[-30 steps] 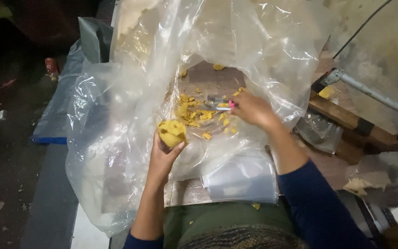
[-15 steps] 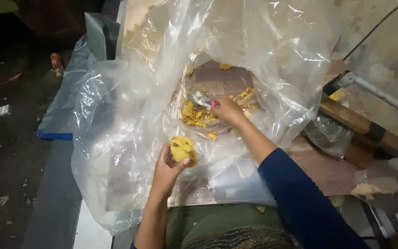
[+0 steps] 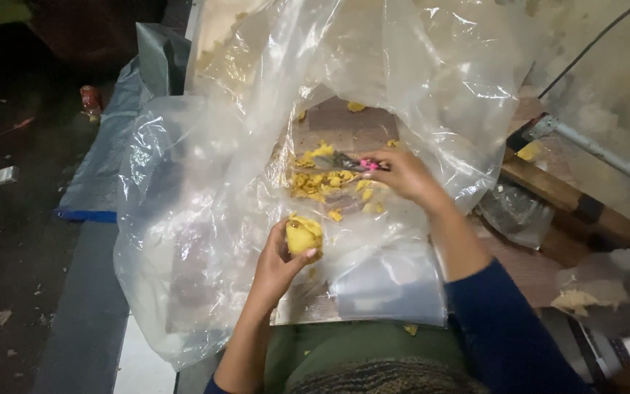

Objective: Manually filling small plastic bags with yellow food pieces using tongs and sealing them with a heat sealer.

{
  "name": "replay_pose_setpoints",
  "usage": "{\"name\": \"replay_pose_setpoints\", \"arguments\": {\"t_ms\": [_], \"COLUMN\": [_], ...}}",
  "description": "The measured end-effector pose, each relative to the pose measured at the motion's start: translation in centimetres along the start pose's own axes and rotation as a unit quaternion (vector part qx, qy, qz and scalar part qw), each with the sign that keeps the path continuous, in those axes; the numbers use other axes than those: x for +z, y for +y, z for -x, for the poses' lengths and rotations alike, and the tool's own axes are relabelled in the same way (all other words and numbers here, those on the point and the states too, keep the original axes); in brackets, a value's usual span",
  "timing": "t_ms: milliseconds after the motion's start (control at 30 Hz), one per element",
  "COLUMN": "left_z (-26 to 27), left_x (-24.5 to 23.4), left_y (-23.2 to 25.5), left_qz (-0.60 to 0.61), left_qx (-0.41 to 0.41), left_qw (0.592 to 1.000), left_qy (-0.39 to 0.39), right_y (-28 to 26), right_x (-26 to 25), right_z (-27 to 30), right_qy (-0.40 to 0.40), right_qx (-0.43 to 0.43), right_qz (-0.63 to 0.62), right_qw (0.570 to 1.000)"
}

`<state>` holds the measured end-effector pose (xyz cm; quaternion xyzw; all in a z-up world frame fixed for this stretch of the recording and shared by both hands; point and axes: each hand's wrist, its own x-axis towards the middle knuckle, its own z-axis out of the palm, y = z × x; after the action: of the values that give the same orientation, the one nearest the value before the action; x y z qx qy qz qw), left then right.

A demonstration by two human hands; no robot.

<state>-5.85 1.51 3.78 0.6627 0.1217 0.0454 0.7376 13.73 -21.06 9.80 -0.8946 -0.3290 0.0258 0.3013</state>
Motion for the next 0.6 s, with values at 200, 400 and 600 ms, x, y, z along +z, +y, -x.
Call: {"name": "replay_pose_setpoints", "arguments": {"t_ms": [200,400,600], "left_z": [0.9,0.2,0.2], "left_x": [2.2,2.7,2.4], "left_y": [4.5,3.4,3.1], "left_qz": [-0.147,-0.275,-0.226], "left_qx": [0.013,0.103,0.135], "left_qw": [0.989,0.956,0.964], "left_qy": [-0.016,0.002,0.017], "right_y": [-6.2,-8.9,-8.5], "right_x": [-6.2,-8.1,-9.1], "right_z": [4.8,6.8,7.9], "right_qy": [-0.056,-0.099,-0.019], "right_qx": [-0.039,-0.02,-0.052], "right_qz": [-0.059,0.155,0.174], "right_qw": [0.996,0.983,0.983]}}
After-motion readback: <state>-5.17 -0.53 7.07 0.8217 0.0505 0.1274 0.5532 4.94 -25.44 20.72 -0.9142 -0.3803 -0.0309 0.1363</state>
